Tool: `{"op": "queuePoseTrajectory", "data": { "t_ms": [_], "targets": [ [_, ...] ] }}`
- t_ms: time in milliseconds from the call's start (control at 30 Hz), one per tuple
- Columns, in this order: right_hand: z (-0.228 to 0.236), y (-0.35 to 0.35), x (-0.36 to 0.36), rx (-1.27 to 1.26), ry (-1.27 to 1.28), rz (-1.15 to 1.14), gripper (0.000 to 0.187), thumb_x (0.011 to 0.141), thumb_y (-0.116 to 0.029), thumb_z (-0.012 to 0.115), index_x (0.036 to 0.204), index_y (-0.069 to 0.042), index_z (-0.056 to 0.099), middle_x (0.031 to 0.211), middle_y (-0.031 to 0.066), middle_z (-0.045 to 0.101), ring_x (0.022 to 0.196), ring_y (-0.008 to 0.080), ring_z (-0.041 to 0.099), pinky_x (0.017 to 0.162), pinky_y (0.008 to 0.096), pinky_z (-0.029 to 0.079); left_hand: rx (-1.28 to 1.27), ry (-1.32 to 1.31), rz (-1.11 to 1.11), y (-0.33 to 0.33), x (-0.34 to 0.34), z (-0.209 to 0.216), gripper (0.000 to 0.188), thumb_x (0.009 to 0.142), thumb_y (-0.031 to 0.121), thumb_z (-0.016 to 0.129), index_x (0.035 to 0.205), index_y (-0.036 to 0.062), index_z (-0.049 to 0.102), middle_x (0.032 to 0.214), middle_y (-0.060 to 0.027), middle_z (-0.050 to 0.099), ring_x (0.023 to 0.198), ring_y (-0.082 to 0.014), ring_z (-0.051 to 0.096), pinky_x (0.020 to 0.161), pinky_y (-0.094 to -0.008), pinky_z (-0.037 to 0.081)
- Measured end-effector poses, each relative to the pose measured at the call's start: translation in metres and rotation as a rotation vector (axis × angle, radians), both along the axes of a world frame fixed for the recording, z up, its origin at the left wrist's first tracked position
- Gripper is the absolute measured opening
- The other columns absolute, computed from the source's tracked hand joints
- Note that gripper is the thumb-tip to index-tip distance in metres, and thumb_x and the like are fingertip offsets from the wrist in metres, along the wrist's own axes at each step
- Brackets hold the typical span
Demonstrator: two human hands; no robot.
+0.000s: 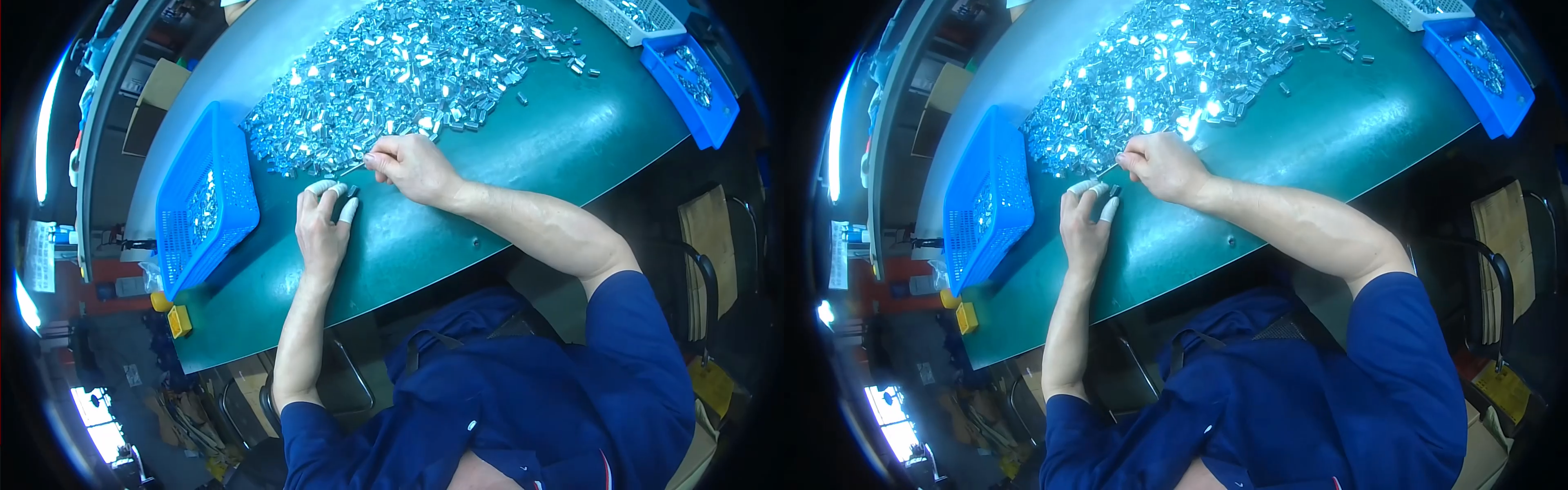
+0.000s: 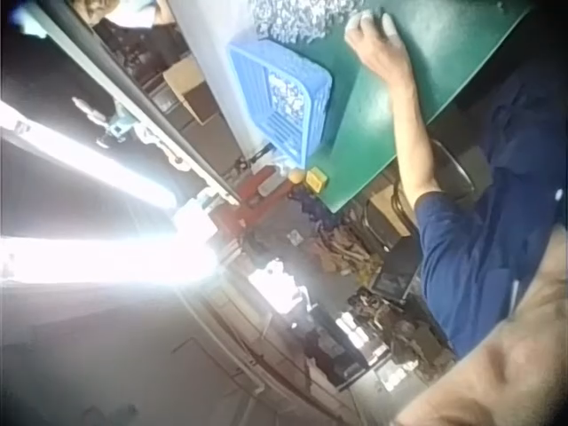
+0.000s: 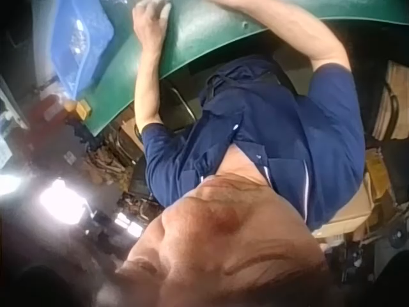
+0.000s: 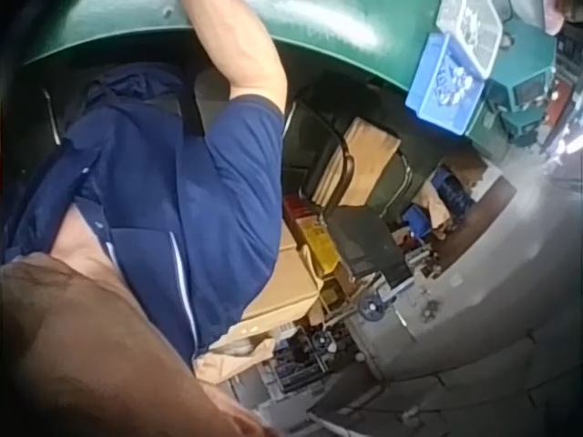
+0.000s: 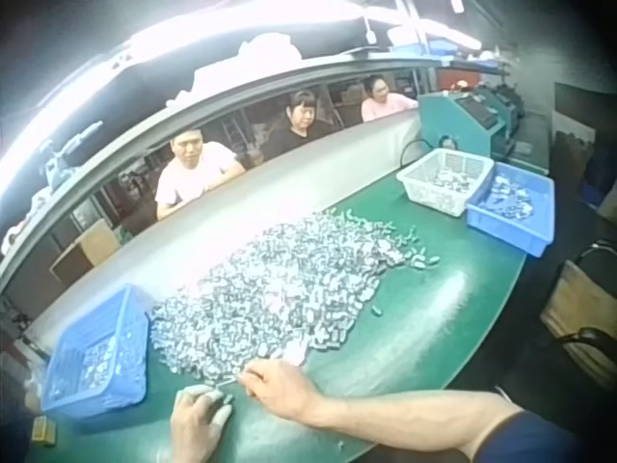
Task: Picking small silver metal components from a large pile and placing them into a blue plastic bin.
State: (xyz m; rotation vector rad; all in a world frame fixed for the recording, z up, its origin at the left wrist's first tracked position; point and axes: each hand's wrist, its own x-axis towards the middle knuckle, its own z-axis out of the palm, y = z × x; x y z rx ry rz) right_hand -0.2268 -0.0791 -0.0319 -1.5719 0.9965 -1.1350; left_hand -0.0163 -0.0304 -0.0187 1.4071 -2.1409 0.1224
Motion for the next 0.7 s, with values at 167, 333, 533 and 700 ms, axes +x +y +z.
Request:
{"op": "queuePoseTrajectory", "data": {
  "t_ms": [167,333,533,700],
  "targets": [
    [-0.005,0.001,0.001,-0.206,0.221,-0.067,0.025,0.097,-0.025,0.064,0.089,-0.003,0.072,0.073,0.0111,0.070,0.066,0.0270,0.068,0.063,0.0406,0.050,0.008,0.033,0.031,-0.005,0.003,-0.007,0.019,0.081,0.010,0.083,0.098,0.0042,0.076,0.108,-0.0111,0.067,0.103,-0.0285,0.063,0.087,-0.0396,0.054],
    [-0.005,0.001,-0.001,-0.228,0.270,-0.060,0.026,0.097,-0.026,0.065,0.085,-0.004,0.072,0.072,0.0116,0.070,0.068,0.0296,0.069,0.065,0.0427,0.051,0.062,0.227,0.011,0.000,0.004,-0.006,0.016,0.084,0.007,0.081,0.099,0.0035,0.076,0.110,-0.0118,0.068,0.106,-0.0270,0.064,0.090,-0.0387,0.053],
    [-0.002,-0.001,-0.004,-0.105,0.244,0.044,0.028,0.097,-0.025,0.062,0.084,-0.002,0.072,0.073,0.0119,0.072,0.069,0.0276,0.070,0.067,0.0423,0.052,0.176,0.404,0.034,0.005,0.000,-0.001,0.015,0.085,0.004,0.079,0.099,0.0029,0.075,0.111,-0.0118,0.069,0.104,-0.0274,0.066,0.089,-0.0372,0.055],
    [0.001,0.000,-0.004,-0.115,0.210,0.085,0.029,0.096,-0.025,0.061,0.083,-0.001,0.072,0.071,0.0111,0.072,0.066,0.0250,0.070,0.065,0.0401,0.053,0.103,0.326,-0.029,0.005,0.000,0.001,0.014,0.085,0.004,0.079,0.099,0.0023,0.074,0.109,-0.0115,0.070,0.103,-0.0266,0.067,0.087,-0.0367,0.056]
  ]
}}
